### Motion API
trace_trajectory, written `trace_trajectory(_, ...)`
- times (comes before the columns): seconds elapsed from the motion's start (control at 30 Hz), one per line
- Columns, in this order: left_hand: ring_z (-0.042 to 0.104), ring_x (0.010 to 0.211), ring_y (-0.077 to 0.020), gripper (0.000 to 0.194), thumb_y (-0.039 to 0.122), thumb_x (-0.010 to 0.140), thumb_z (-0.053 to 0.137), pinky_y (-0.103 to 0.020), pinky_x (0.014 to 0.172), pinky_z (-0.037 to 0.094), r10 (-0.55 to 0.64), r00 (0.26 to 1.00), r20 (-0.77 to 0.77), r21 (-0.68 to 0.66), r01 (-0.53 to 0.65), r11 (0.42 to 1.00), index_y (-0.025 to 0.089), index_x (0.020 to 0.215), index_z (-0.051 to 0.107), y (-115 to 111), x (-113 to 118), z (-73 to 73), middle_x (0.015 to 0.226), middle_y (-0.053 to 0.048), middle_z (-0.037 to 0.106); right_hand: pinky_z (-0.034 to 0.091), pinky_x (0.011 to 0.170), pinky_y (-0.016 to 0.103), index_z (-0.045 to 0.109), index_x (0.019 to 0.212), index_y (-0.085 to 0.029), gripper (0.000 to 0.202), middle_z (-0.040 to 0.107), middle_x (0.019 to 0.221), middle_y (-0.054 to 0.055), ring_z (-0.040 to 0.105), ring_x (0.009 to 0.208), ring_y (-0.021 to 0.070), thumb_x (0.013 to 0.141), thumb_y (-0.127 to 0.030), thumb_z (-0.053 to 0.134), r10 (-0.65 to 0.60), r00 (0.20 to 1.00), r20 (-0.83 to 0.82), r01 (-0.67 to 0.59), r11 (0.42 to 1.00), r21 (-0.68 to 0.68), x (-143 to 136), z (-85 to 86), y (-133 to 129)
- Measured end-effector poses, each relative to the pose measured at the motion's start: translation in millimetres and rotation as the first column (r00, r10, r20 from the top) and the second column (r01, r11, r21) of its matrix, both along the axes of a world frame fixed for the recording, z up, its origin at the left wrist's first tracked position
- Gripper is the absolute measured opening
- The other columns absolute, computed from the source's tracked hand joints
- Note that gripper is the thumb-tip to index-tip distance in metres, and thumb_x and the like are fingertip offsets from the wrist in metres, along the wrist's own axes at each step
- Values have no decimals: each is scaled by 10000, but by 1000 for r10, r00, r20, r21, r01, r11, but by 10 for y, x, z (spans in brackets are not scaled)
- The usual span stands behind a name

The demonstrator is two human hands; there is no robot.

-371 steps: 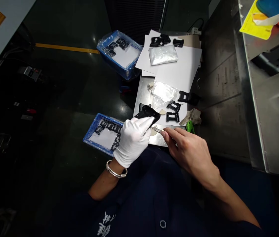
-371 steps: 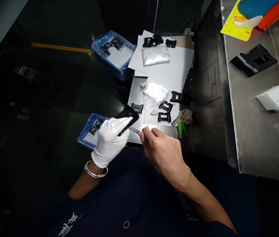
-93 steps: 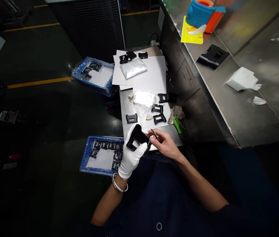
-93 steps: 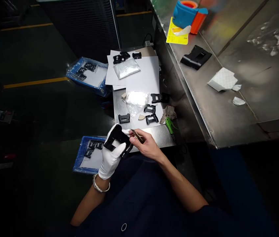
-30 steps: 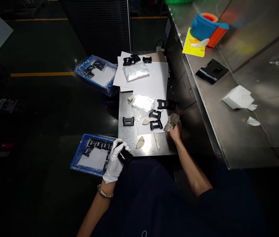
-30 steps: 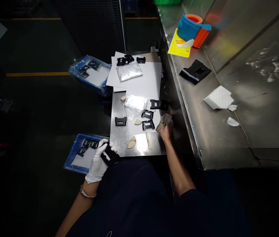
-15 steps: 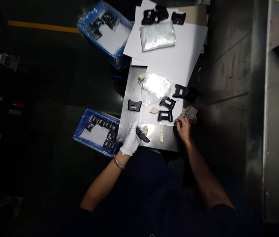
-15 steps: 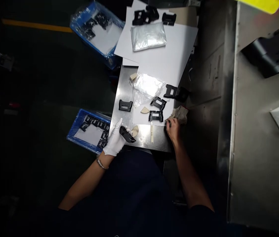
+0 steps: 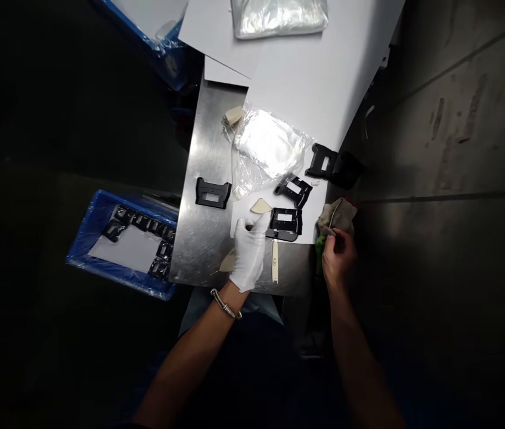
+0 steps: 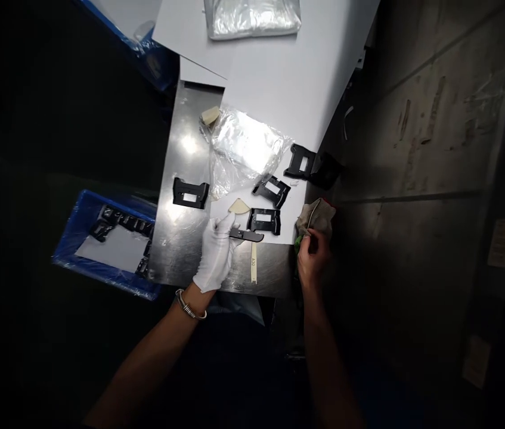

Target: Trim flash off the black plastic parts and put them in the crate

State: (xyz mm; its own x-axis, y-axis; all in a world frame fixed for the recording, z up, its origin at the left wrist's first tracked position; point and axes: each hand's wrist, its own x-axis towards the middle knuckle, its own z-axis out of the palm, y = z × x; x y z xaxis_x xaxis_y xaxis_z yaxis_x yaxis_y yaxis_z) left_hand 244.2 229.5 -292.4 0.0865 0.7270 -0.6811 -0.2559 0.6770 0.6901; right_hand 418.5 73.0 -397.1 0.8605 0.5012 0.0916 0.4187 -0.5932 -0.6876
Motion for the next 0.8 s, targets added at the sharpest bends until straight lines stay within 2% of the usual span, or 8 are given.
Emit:
trace_trajectory(0.1, 559, 727, -135, 391, 404, 871, 746, -288, 742, 526, -131, 986, -101, 125, 143, 982, 220, 721, 436, -23, 220, -211, 735, 21, 549, 583, 799, 359, 692, 1084, -186, 303, 739, 1007, 105, 715, 871, 226, 930, -426, 590, -36, 999, -31, 37, 999, 7, -30, 8, 8)
trace_trajectory(0.17, 574, 785, -153, 402, 415, 877, 736, -315, 809, 518, -174, 958, -228, 245, 230, 942, 224, 725, 416, -75, 386, -367, 767, 9, 550, 582, 809, 357, 700, 1074, -192, 290, 741, 1008, 102, 714, 898, 227, 934, -429, 607, -22, 1000, -17, 22, 1000, 22, -50, 11, 2)
trace_trajectory(0.27, 600, 980, -194, 382, 373, 871, 742, -378, 969, 481, -111, 922, -370, 439, 279, 854, 224, 762, 407, -215, 634, -610, 932, -39, 577, 583, 788, 365, 703, 1067, -187, 299, 739, 986, 106, 714, 871, 228, 941, -445, 619, -53, 998, -19, 54, 997, 56, -90, -9, -13)
trace_trajectory(0.37, 583, 1065, -218, 405, 325, 839, 772, -401, 982, 470, -62, 904, -423, 545, 308, 780, 229, 777, 383, -393, 813, -819, 1023, -61, 549, 590, 730, 359, 690, 1073, -183, 313, 732, 966, 106, 709, 818, 219, 945, -460, 618, -135, 989, -56, 139, 987, 79, -145, -47, -3)
trace_trajectory(0.43, 571, 1090, -230, 430, 311, 809, 797, -404, 968, 474, -42, 890, -455, 585, 334, 739, 232, 794, 375, -505, 877, -919, 1047, -65, 526, 592, 702, 337, 671, 1049, -188, 278, 722, 975, 104, 709, 842, 214, 956, -442, 608, -143, 989, -35, 146, 983, 115, -188, -69, 29)
trace_trajectory(0.53, 560, 1102, -242, 449, 343, 794, 808, -403, 939, 483, -15, 871, -491, 619, 361, 698, 236, 833, 374, -629, 925, -1016, 1081, -72, 492, 589, 678, 296, 633, 1011, -198, 185, 700, 994, 99, 702, 901, 200, 981, -375, 588, -74, 993, 89, 58, 984, 170, -243, -91, 103)
trace_trajectory(0.67, 547, 1021, -231, 446, 409, 813, 783, -381, 849, 489, -19, 835, -551, 582, 400, 708, 239, 861, 374, -723, 989, -1101, 1097, -79, 470, 595, 695, 301, 615, 1002, -215, 111, 678, 966, 87, 688, 894, 187, 992, -319, 576, -28, 983, 181, -7, 982, 189, -270, -104, 179)
trace_trajectory(0.8, 551, 984, -228, 465, 480, 815, 770, -394, 850, 493, -36, 803, -595, 557, 445, 701, 243, 860, 372, -776, 1043, -1180, 1068, -70, 463, 605, 752, 349, 642, 1030, -221, 102, 687, 958, 90, 687, 910, 201, 991, -291, 578, 3, 973, 231, -48, 981, 187, -239, -102, 181)
